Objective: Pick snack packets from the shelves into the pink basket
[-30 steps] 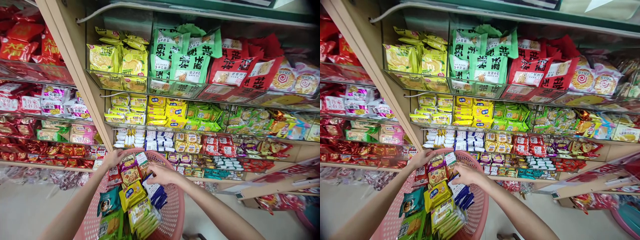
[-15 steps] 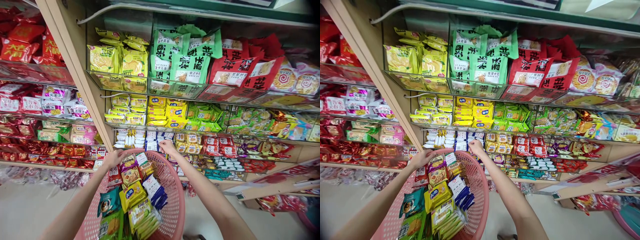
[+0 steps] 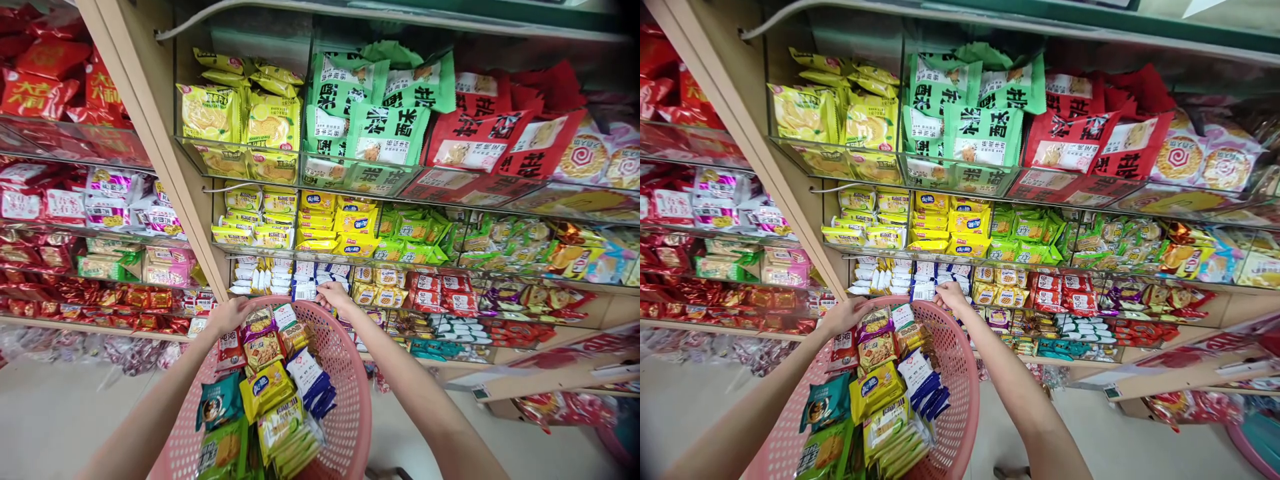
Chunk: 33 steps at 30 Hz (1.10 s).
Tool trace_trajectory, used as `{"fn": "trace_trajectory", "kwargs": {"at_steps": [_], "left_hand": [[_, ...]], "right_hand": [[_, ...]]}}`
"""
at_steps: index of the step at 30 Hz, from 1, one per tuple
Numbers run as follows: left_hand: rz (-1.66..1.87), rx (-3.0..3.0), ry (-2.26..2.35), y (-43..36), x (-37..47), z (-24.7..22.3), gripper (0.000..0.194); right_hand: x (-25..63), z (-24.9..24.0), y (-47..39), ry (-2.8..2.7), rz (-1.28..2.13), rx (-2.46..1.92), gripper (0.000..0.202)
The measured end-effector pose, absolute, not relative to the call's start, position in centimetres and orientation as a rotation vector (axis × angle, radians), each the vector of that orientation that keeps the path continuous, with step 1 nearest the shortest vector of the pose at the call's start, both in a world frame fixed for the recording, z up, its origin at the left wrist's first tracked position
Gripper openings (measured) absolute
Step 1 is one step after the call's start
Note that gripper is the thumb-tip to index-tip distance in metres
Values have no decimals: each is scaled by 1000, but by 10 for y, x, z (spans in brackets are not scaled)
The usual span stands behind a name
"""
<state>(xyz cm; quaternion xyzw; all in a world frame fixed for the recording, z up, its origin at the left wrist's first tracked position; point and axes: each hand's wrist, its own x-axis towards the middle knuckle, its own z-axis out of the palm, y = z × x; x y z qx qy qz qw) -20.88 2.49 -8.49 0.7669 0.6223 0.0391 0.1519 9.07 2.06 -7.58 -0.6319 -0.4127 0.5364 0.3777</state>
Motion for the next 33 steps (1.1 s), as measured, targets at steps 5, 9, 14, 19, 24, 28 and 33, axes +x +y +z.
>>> {"fn": "trace_trajectory", "kwargs": {"at_steps": [5, 9, 14, 19, 24, 28, 33], "left_hand": [[118, 2202, 1772, 26, -210, -87, 68], [106, 2183, 1780, 26, -209, -85, 67], [110, 2183, 1774, 24, -207, -81, 67], [124, 2201, 1743, 24, -208, -81, 64], [156, 2201, 1731, 23, -208, -81, 63], [160, 2193, 1733, 23, -208, -80, 64], [173, 2173, 1733, 24, -209, -83, 66]], "right_hand": [[89, -76, 19, -1033, 1338, -1597, 12], [88, -74, 16, -1071, 1257, -1576, 9], [79, -59, 8, -1206, 1119, -1541, 12], [70, -36, -6, -1438, 968, -1512, 15], [68, -13, -34, -1726, 656, -1506, 18], [71, 0, -60, -2022, 289, -1500, 22], [77, 8, -81, -2165, 202, -1368, 24]]}}
